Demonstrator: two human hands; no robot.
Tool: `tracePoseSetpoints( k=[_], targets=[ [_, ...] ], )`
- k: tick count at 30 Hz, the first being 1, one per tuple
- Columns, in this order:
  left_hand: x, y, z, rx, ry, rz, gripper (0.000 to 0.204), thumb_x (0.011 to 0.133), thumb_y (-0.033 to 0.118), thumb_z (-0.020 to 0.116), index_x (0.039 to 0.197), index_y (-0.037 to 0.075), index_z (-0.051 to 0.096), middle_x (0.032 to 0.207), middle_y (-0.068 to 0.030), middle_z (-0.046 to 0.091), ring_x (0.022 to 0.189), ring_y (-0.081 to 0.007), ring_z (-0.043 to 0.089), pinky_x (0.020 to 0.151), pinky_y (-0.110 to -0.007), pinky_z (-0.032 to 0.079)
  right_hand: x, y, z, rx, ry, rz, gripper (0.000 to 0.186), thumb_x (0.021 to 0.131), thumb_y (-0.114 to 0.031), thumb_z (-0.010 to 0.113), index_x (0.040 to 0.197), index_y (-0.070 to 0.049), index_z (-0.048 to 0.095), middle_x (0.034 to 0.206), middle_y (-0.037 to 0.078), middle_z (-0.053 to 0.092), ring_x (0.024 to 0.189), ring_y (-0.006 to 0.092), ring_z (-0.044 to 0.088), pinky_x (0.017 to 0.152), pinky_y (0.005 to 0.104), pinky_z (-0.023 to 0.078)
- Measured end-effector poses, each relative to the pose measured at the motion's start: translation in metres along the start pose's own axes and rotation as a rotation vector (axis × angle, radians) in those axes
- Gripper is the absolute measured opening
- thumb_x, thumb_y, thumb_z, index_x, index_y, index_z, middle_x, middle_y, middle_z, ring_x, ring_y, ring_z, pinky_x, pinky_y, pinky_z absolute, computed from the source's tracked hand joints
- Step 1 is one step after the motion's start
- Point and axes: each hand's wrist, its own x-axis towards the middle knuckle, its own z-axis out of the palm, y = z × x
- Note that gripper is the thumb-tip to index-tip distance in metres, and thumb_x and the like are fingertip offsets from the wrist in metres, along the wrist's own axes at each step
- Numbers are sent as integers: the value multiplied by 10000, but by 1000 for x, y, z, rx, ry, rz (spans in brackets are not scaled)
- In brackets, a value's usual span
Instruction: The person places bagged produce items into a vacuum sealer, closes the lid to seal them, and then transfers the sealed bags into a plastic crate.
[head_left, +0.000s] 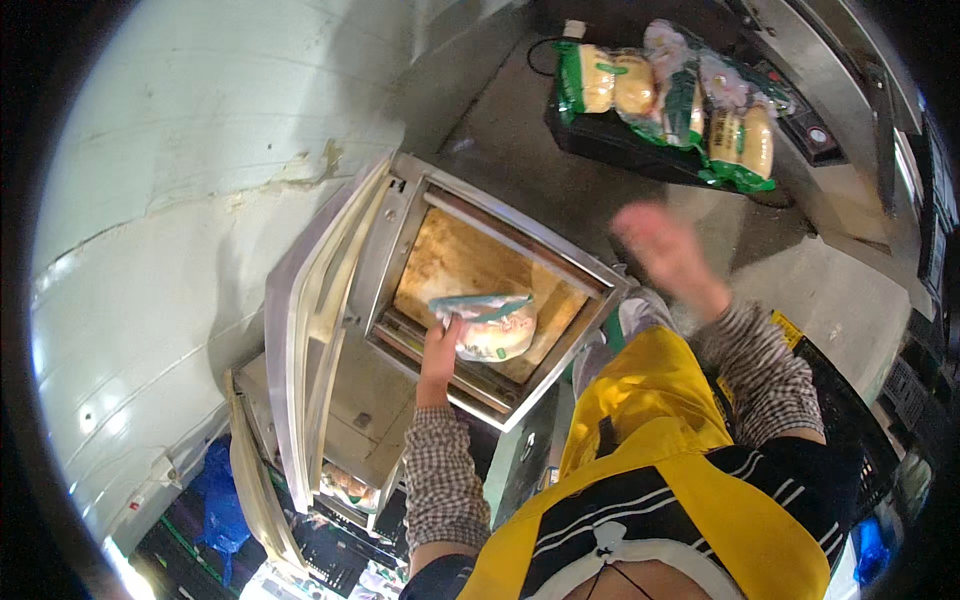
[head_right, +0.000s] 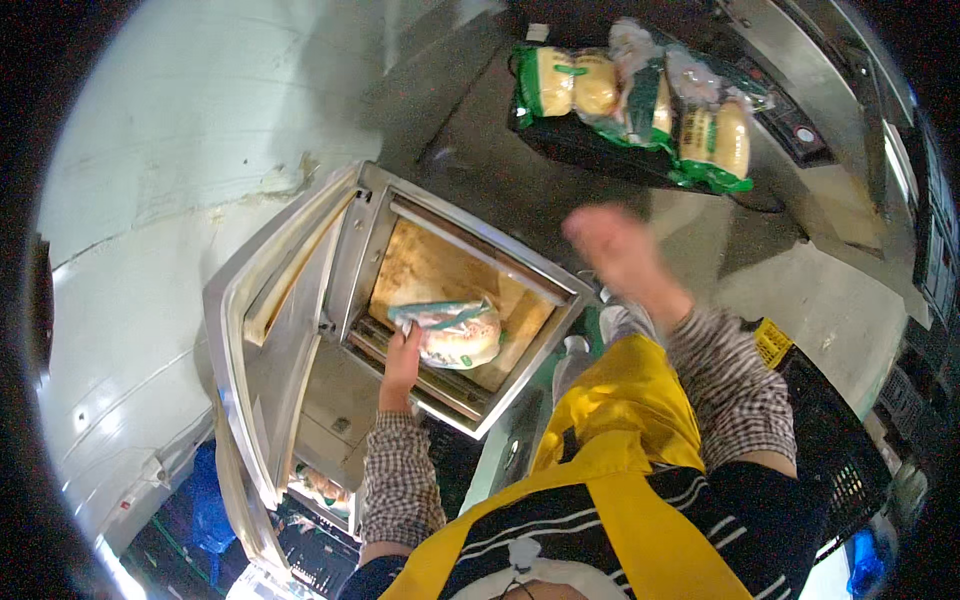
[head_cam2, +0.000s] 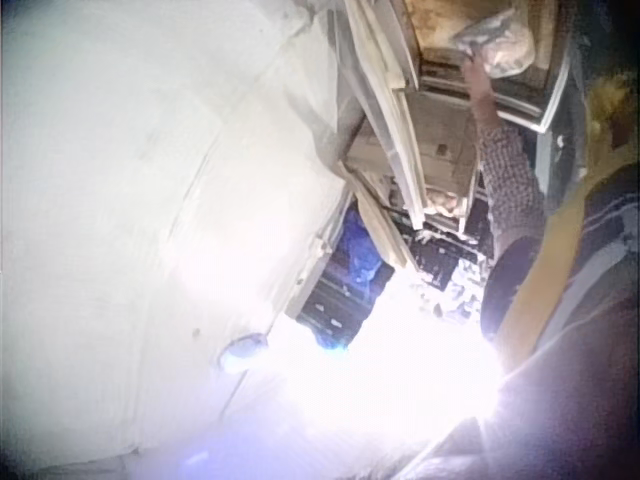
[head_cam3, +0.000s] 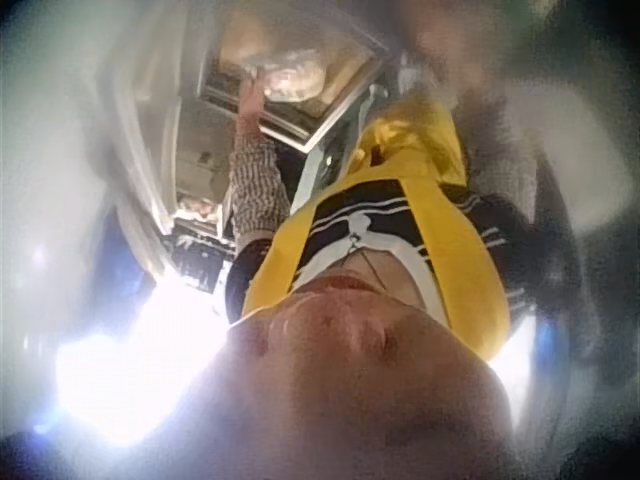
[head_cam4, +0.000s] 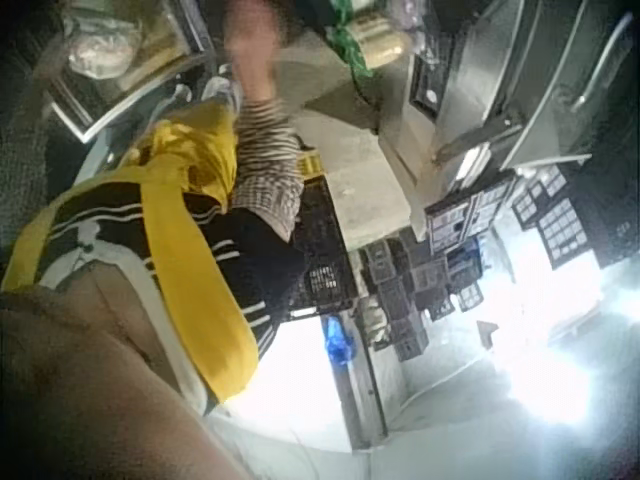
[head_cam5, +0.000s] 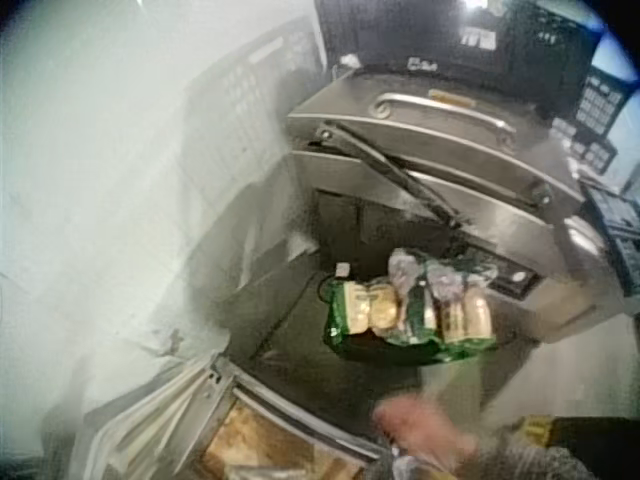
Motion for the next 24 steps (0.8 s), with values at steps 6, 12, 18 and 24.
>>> tracePoseSetpoints(
  k=[6,12,18,24],
  targets=[
    [53,-64,-12,-569,-237,184,308,946,162,526,1194,-18,537,1108,-66,601,983,-190,581,847,-324,465,-38,-62,174,386,-274,261,358,904,-116,593,1243,-26,525,1212,185,570,1127,258,565,972,343,438],
    [66,-72,0,-967,-169,392,286,948,195,559,1175,24,525,1038,-63,612,964,-196,601,828,-338,489,-29,-43,229,1197,1,520,104,863,-63,672,930,-37,597,843,2,636,770,77,596,726,235,503],
    [98,-63,4,-1034,-88,294,188,954,203,550,1071,58,578,996,-42,621,892,-176,605,785,-330,491,-40,-27,238,1351,198,716,147,844,-135,715,817,-99,575,792,-16,623,713,82,567,658,218,467],
    [167,-19,-21,-1229,-472,487,261,942,263,559,813,38,588,763,-75,620,768,-151,604,689,-310,481,-53,-24,231,1539,403,995,193,856,-160,704,747,-147,546,739,-40,597,697,91,549,679,230,451]
  ],
)
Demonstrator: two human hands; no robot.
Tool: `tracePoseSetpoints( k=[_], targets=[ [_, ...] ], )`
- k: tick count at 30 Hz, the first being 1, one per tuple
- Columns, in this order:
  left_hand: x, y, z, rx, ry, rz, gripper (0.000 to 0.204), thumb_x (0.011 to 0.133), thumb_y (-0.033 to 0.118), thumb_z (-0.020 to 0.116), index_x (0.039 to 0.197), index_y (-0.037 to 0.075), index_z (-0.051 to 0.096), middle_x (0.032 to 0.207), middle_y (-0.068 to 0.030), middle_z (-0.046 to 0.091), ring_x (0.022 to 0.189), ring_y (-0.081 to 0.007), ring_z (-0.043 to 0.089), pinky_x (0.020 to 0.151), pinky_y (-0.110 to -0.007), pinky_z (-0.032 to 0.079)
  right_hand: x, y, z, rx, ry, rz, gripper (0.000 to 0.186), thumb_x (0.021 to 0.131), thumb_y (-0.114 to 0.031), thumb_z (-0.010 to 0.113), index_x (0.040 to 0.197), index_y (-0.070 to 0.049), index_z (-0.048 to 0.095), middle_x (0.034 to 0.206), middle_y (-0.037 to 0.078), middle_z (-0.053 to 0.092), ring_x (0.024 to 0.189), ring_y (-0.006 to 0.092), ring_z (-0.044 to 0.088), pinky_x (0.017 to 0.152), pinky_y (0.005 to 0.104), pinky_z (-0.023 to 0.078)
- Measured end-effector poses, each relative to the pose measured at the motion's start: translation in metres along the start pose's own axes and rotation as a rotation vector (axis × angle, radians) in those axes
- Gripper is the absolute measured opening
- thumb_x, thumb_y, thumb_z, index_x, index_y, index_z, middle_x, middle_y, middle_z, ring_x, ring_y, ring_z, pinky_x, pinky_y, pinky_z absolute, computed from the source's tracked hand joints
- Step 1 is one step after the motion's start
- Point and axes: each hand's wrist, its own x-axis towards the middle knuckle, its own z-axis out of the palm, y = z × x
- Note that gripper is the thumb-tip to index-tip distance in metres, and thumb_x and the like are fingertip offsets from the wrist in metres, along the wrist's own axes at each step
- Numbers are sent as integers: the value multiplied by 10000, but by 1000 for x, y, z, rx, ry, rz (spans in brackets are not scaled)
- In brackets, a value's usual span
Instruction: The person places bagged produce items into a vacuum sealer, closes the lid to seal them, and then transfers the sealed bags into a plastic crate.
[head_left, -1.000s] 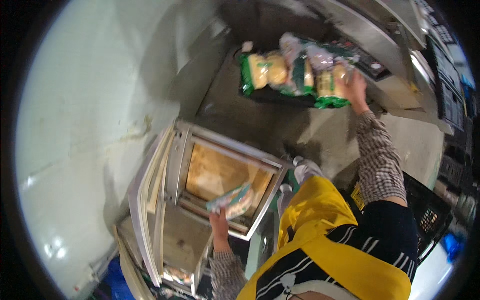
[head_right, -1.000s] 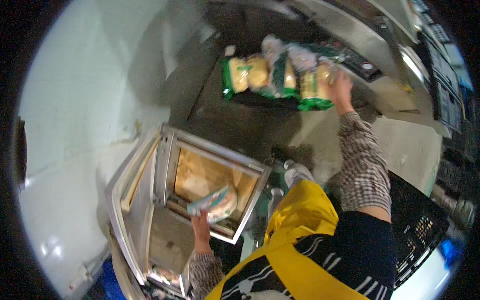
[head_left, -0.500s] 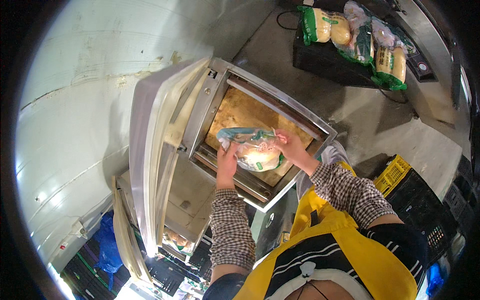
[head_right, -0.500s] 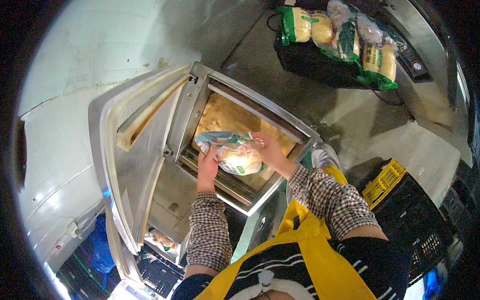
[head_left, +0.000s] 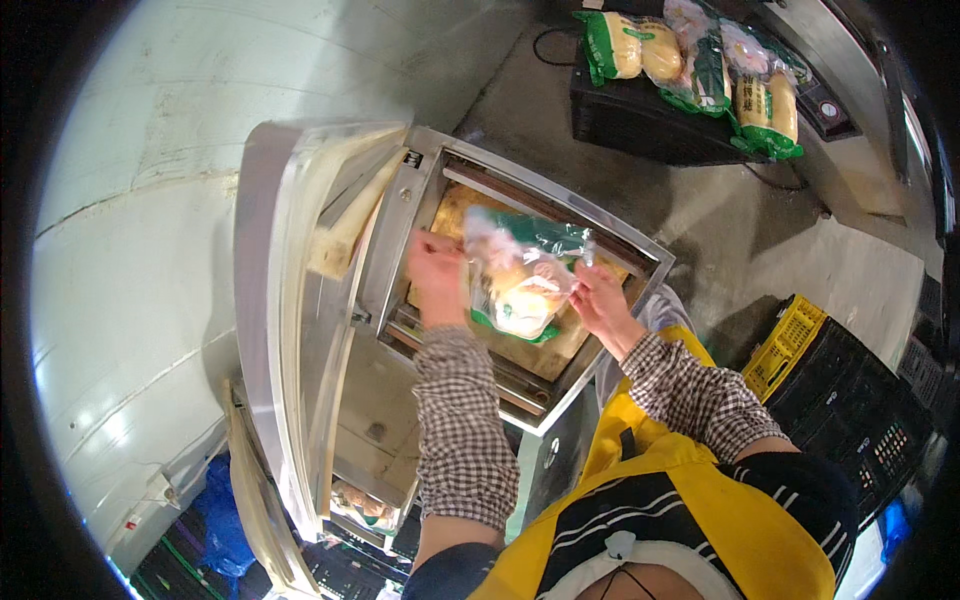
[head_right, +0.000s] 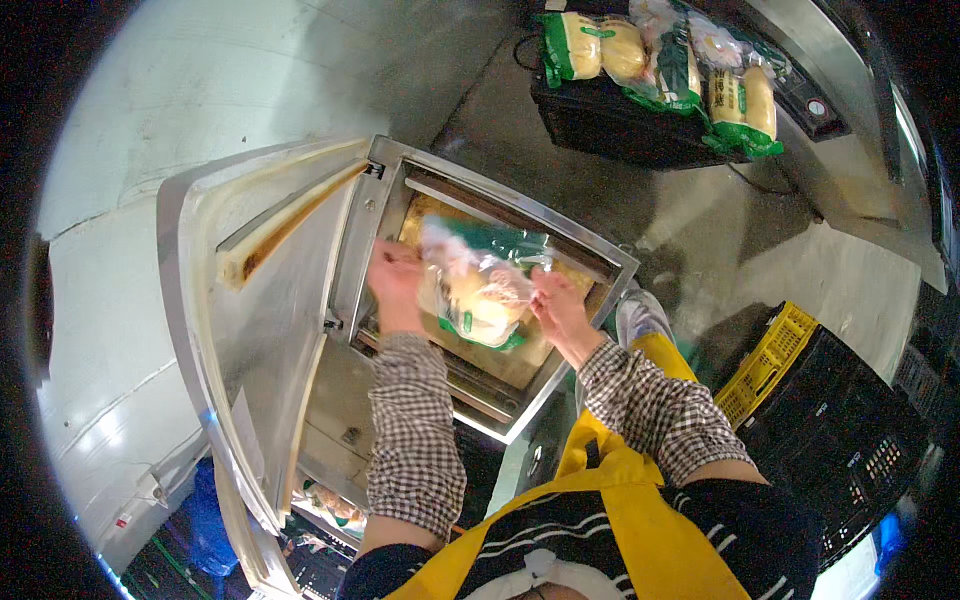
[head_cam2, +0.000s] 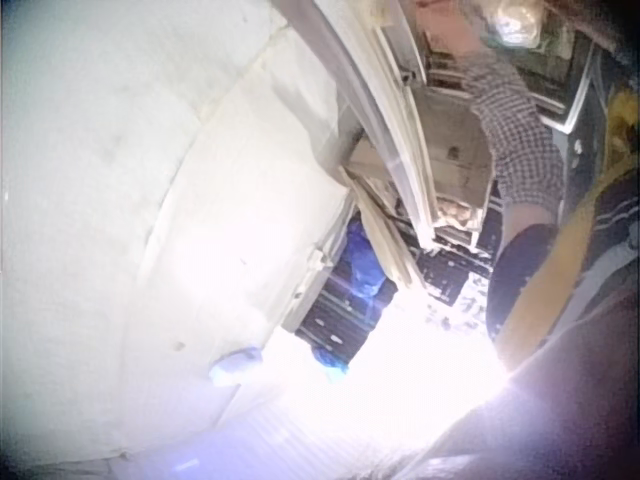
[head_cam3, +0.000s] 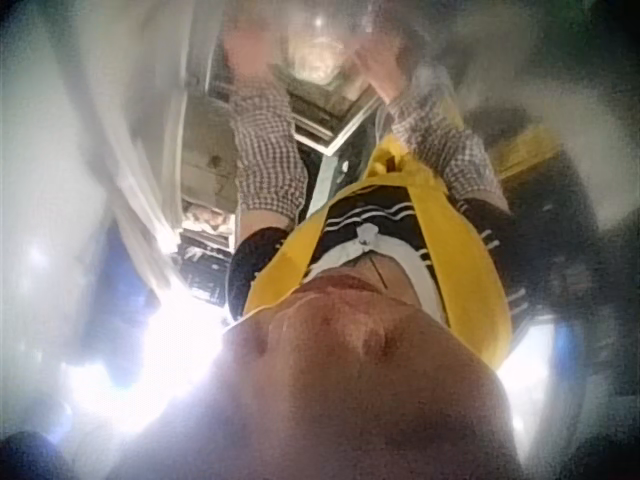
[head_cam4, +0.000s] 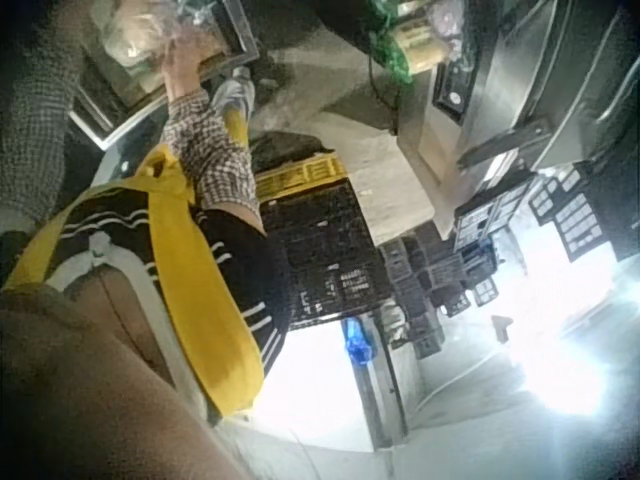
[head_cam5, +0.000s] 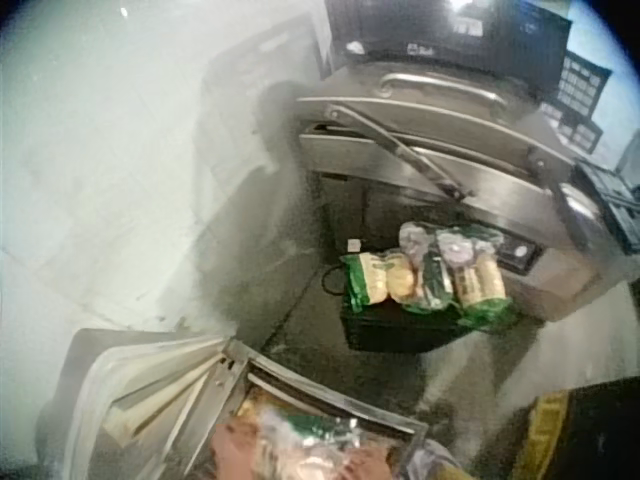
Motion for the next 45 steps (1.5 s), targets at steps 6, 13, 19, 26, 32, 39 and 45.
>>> tracePoseSetpoints(
  k=[6,13,19,26,32,39,45],
  targets=[
    [40,10,59,1021,216,-66,284,933,310,572,816,53,596,733,-49,617,712,-134,591,657,-299,472,1,1,-26,81,4,-39,201,874,-131,672,718,-147,545,755,-38,606,742,92,560,735,244,449],
    [25,-59,61,857,141,-428,188,915,182,594,1061,64,593,960,14,618,874,-95,576,754,-253,447,7,-2,-24,116,21,9,146,868,-161,686,779,-150,571,787,-49,611,747,78,552,723,241,424],
    [23,-54,45,777,113,-550,154,914,151,594,1025,44,583,900,-11,609,790,-99,563,688,-241,443,6,-11,-19,67,-10,24,88,911,-166,632,838,-141,591,847,-46,630,806,81,562,793,250,422],
    [-3,-48,64,500,328,-318,109,898,114,611,890,6,621,808,-4,609,707,-91,547,624,-226,427,-4,-14,-25,146,-52,91,107,927,-177,611,831,-129,606,870,-24,643,809,99,557,829,268,423],
    [4,-71,74,486,373,-201,135,890,115,607,787,35,572,731,19,555,619,-87,485,551,-231,381,-10,-13,-29,152,90,48,200,927,-152,602,743,-149,522,779,-43,560,749,97,491,801,253,397],
    [6,-92,87,1083,405,-141,206,897,168,533,782,-3,537,694,-32,545,602,-126,485,547,-297,398,-10,-20,-24,108,223,62,114,944,-160,572,866,-123,496,841,-21,544,761,107,481,754,277,402],
    [-20,-105,71,1304,472,-182,237,902,198,520,822,-24,530,736,-72,553,655,-137,476,585,-316,406,-8,-21,-41,144,296,165,86,931,-112,572,952,-99,491,912,14,545,807,128,483,761,289,414]
  ],
)
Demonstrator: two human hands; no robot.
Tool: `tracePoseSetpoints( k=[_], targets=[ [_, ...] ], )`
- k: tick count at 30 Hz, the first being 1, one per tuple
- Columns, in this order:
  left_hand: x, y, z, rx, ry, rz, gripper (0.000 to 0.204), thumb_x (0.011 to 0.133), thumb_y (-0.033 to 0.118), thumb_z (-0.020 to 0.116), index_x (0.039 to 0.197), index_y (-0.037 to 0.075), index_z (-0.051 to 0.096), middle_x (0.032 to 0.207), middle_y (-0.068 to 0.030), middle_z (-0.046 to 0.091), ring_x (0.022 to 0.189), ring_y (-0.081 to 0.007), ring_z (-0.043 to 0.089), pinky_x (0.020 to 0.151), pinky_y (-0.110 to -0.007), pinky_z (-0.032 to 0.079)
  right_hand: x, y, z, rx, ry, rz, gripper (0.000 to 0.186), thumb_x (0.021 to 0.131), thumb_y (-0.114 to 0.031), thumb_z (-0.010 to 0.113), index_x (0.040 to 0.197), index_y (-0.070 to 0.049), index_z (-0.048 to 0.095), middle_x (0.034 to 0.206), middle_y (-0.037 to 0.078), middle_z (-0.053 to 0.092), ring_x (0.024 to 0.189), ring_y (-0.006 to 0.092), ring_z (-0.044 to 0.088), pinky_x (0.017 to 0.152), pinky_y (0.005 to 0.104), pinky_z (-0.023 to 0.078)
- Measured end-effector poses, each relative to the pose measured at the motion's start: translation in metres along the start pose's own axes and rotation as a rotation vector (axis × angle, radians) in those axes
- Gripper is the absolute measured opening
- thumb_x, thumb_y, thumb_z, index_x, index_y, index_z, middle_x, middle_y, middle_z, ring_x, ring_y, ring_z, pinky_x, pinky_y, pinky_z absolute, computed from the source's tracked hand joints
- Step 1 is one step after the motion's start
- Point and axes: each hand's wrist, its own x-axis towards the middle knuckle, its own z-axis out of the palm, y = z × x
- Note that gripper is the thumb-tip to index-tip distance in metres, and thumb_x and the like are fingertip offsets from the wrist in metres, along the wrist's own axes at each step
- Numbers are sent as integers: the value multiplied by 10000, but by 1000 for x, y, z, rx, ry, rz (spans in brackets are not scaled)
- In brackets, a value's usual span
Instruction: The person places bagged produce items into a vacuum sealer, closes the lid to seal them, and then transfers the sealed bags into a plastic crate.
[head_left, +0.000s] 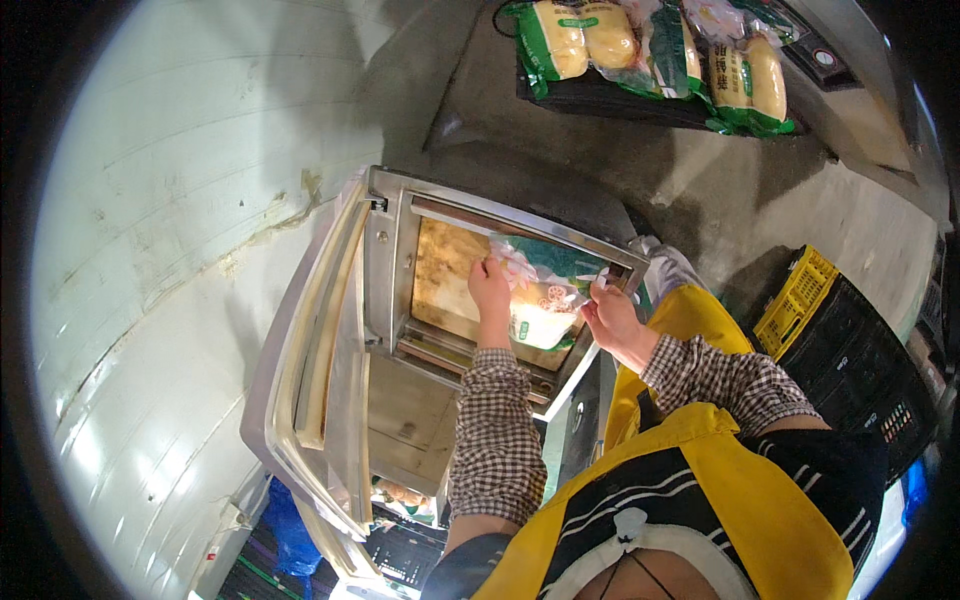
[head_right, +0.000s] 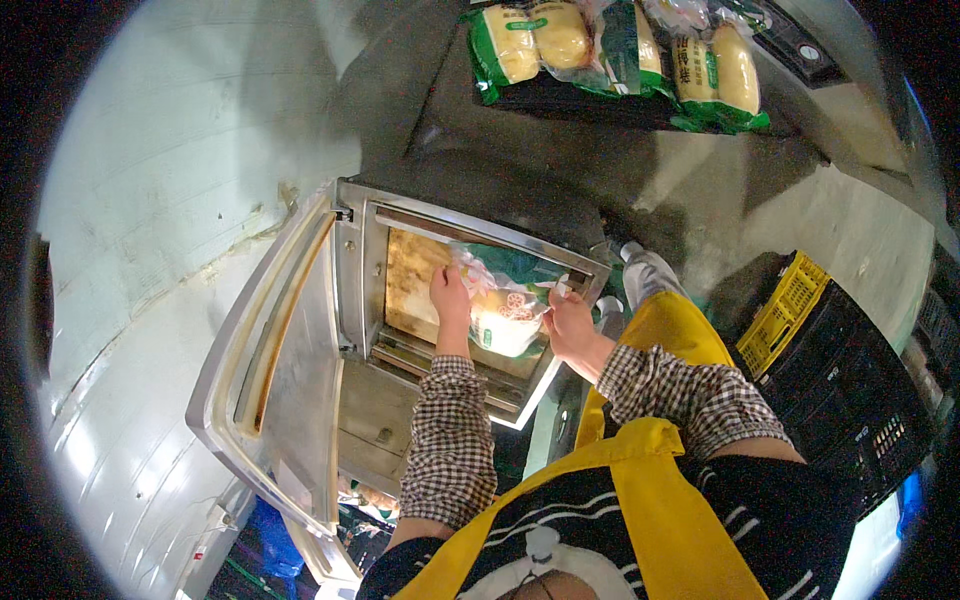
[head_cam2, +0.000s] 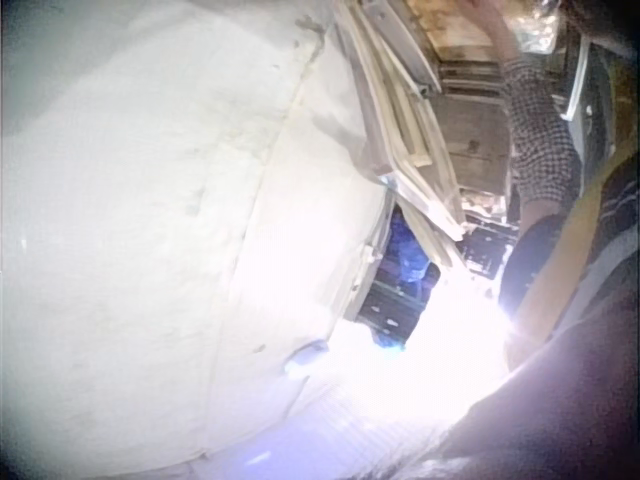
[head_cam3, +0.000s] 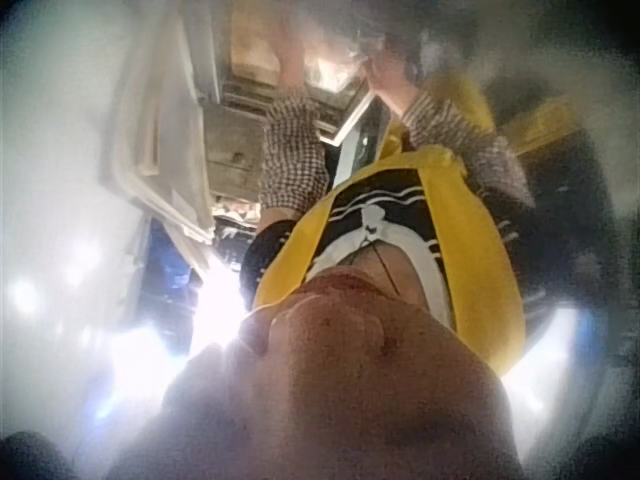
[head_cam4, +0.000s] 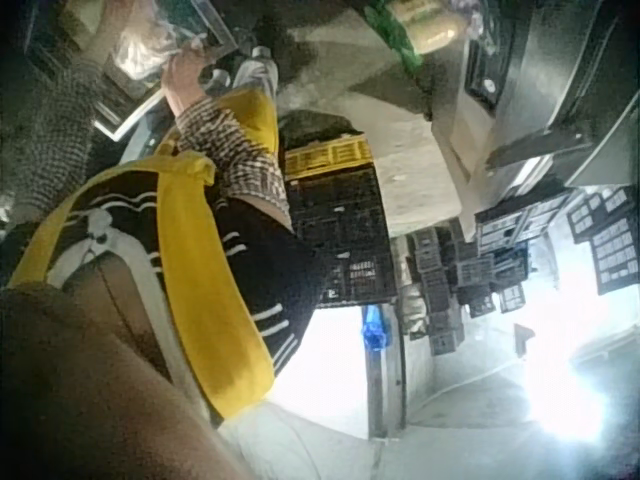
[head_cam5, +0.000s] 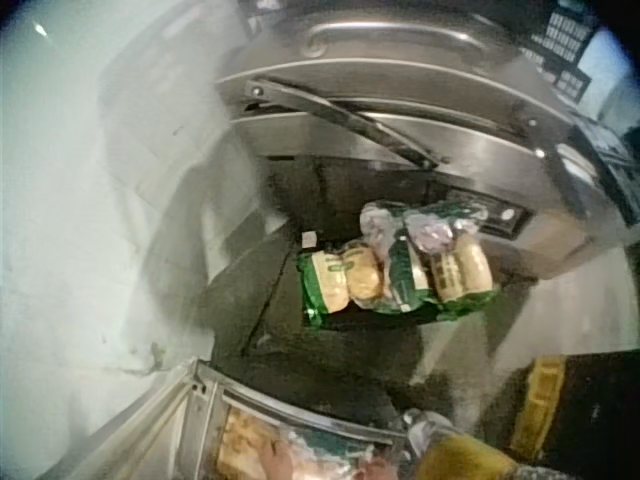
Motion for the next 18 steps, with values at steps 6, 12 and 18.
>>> tracePoseSetpoints(
  k=[6,12,18],
  targets=[
    [-14,3,5,-331,-62,-76,231,952,211,494,826,19,515,740,-16,496,660,-101,428,564,-290,373,-86,-63,25,-414,-143,129,215,933,-53,527,1147,-46,512,1147,50,528,1012,163,514,899,290,424],
    [-22,3,12,-353,-77,-31,244,946,216,509,817,10,513,709,-12,493,645,-93,409,559,-282,364,-79,-104,9,-1529,-279,-1051,418,793,-48,633,1194,-57,516,1146,139,519,1055,301,520,926,375,418],
    [-16,1,14,-250,-71,21,255,927,212,535,808,-14,517,673,-32,494,623,-104,420,556,-290,374,-74,-113,18,-1915,-271,-1244,427,762,-113,643,1175,-75,541,1122,117,529,1036,318,491,878,431,404]
  ],
)
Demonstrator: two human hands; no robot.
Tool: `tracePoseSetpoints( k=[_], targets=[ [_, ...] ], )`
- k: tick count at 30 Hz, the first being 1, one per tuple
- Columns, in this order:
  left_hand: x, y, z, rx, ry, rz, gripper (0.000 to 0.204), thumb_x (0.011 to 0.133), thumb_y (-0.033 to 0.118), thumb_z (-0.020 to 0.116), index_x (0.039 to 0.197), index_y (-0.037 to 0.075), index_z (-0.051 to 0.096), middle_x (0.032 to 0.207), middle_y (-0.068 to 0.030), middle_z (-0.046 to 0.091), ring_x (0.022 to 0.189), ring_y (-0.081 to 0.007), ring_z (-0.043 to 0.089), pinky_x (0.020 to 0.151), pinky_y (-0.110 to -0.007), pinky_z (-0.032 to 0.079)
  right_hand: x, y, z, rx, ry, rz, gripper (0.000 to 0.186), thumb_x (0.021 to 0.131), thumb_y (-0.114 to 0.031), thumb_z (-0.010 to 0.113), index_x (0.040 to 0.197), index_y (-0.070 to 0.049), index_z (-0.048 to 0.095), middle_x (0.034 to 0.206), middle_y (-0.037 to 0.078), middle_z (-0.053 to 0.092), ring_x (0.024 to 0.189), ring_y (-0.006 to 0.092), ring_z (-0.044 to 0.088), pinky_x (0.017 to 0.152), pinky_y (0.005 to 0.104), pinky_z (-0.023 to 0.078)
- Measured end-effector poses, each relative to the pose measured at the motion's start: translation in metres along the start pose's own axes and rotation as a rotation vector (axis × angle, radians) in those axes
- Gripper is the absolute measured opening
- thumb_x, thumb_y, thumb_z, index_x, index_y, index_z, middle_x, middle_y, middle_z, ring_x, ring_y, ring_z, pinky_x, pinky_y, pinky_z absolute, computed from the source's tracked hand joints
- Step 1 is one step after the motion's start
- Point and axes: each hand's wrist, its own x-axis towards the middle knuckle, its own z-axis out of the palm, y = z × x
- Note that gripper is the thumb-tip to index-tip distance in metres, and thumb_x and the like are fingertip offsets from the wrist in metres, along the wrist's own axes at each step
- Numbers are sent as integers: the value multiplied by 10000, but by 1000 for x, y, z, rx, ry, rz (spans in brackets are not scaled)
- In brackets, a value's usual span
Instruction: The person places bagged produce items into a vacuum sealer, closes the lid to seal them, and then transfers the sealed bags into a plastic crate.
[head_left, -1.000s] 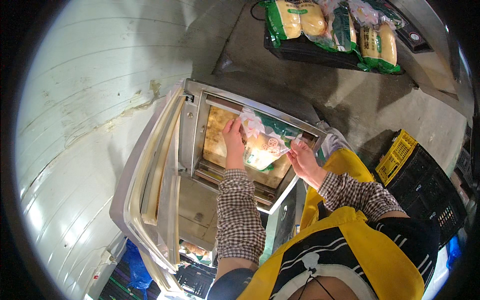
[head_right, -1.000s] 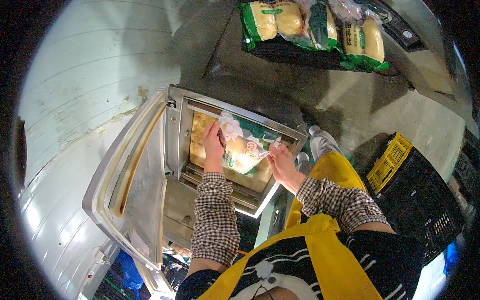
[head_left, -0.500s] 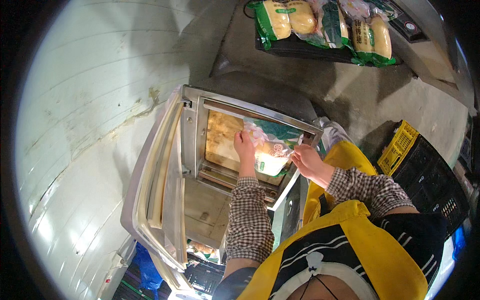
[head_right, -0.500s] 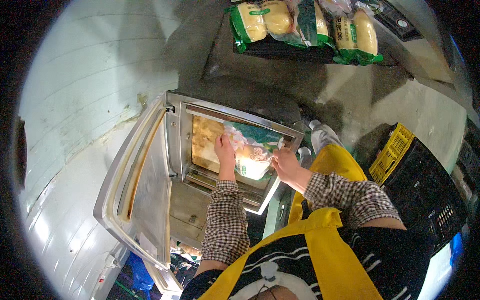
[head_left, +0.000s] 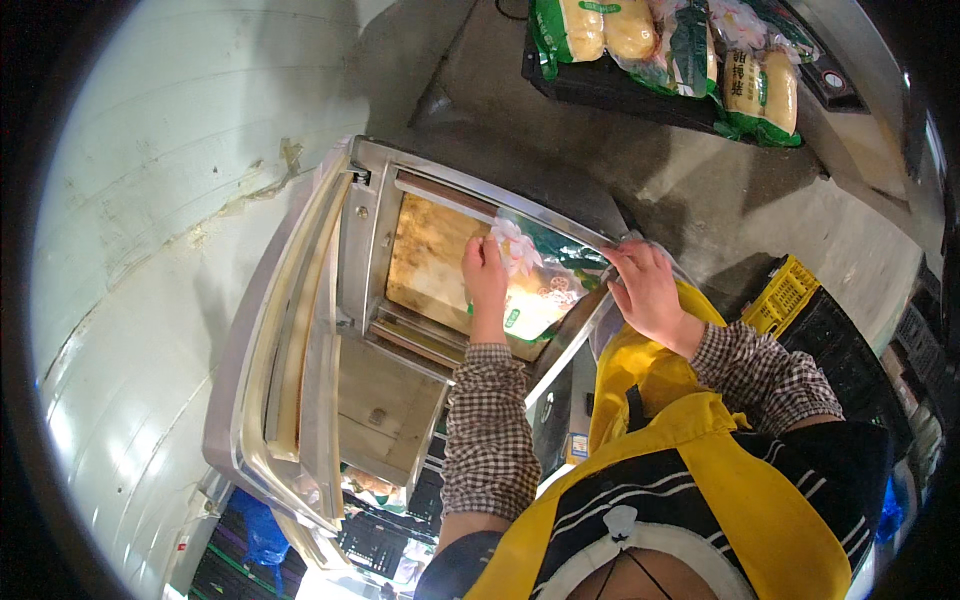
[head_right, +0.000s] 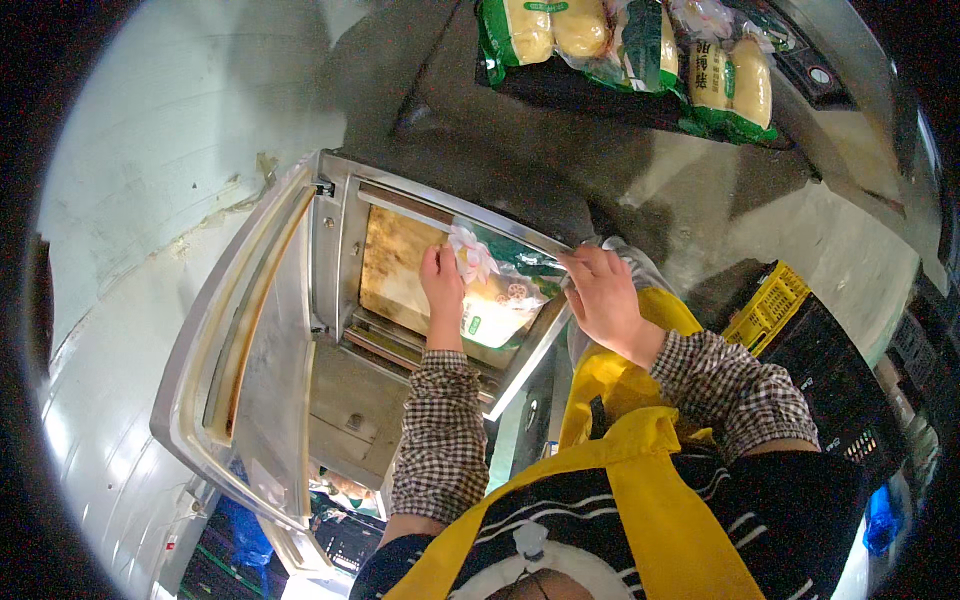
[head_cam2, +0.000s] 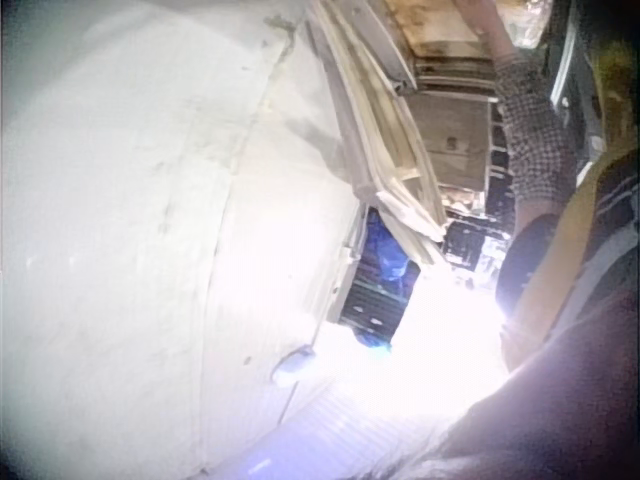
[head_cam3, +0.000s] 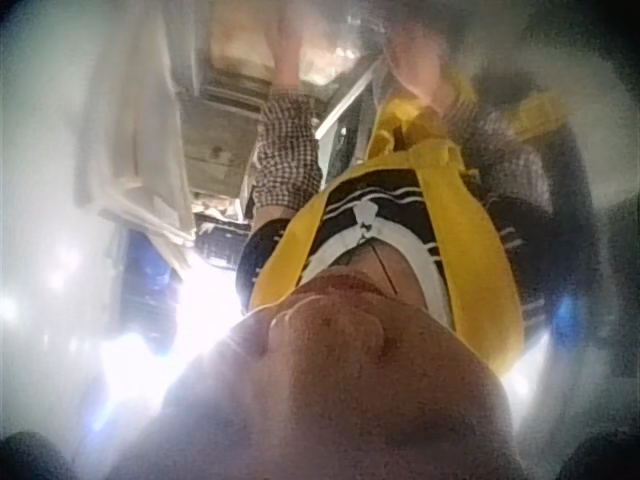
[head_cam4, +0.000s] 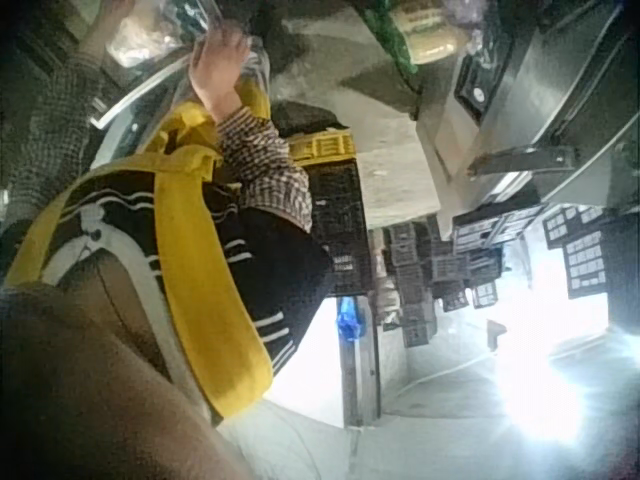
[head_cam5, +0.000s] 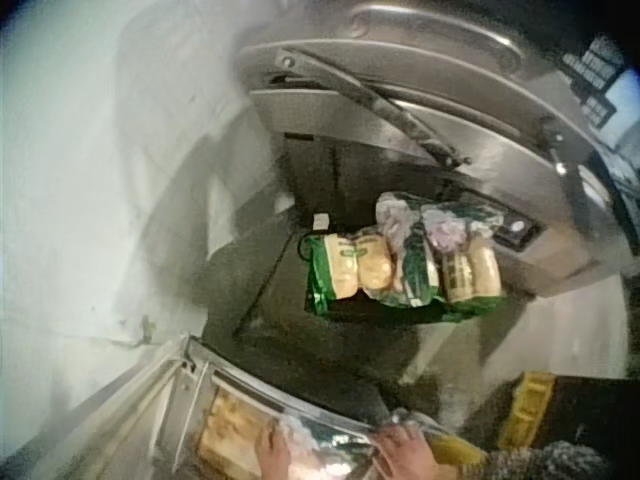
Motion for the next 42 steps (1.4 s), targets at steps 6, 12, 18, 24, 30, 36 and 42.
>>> tracePoseSetpoints(
  k=[6,12,18,24,30,36,42],
  targets=[
    [8,6,12,-3,61,93,260,916,199,550,777,-16,506,642,-34,476,610,-105,416,554,-291,375,-2,6,7,-156,-96,-221,347,796,-143,588,1135,-73,596,1127,61,559,1001,235,510,871,391,387],
    [6,18,11,60,59,97,265,922,194,538,766,-16,499,657,-54,484,609,-135,430,554,-311,374,-8,3,15,-449,-87,-338,461,783,-163,539,1223,-29,558,1305,52,505,1051,199,476,885,345,380],
    [16,-8,8,196,145,144,295,930,230,548,801,-33,515,696,-107,523,634,-200,479,597,-366,406,-12,1,11,-466,-149,-274,491,800,-183,534,1257,-5,532,1327,60,481,1069,198,453,881,340,372],
    [6,16,-4,306,138,171,256,905,200,578,983,-41,543,958,-173,558,844,-308,544,726,-385,461,-16,1,13,-514,-88,-335,485,805,-204,536,1241,6,540,1270,70,503,1062,208,453,873,339,371],
    [-141,224,-52,912,352,1204,323,825,103,648,1117,4,552,1131,-172,547,1086,-326,533,901,-431,458,-16,10,19,-536,-10,-383,455,794,-228,546,1180,10,577,1228,72,527,1053,222,454,871,338,373],
    [-211,282,-207,1200,1102,899,354,970,292,450,1173,39,590,1233,-153,576,1015,-342,597,871,-464,454,-16,9,16,-580,4,-481,440,756,-245,586,1118,4,603,1117,72,548,1012,229,460,831,343,384],
    [-222,272,-191,996,768,525,453,974,400,409,1206,50,581,1187,-158,605,1082,-340,569,919,-442,438,-14,5,21,-676,-20,-524,313,763,-246,586,982,-31,647,972,41,558,971,222,467,803,343,396]
  ],
)
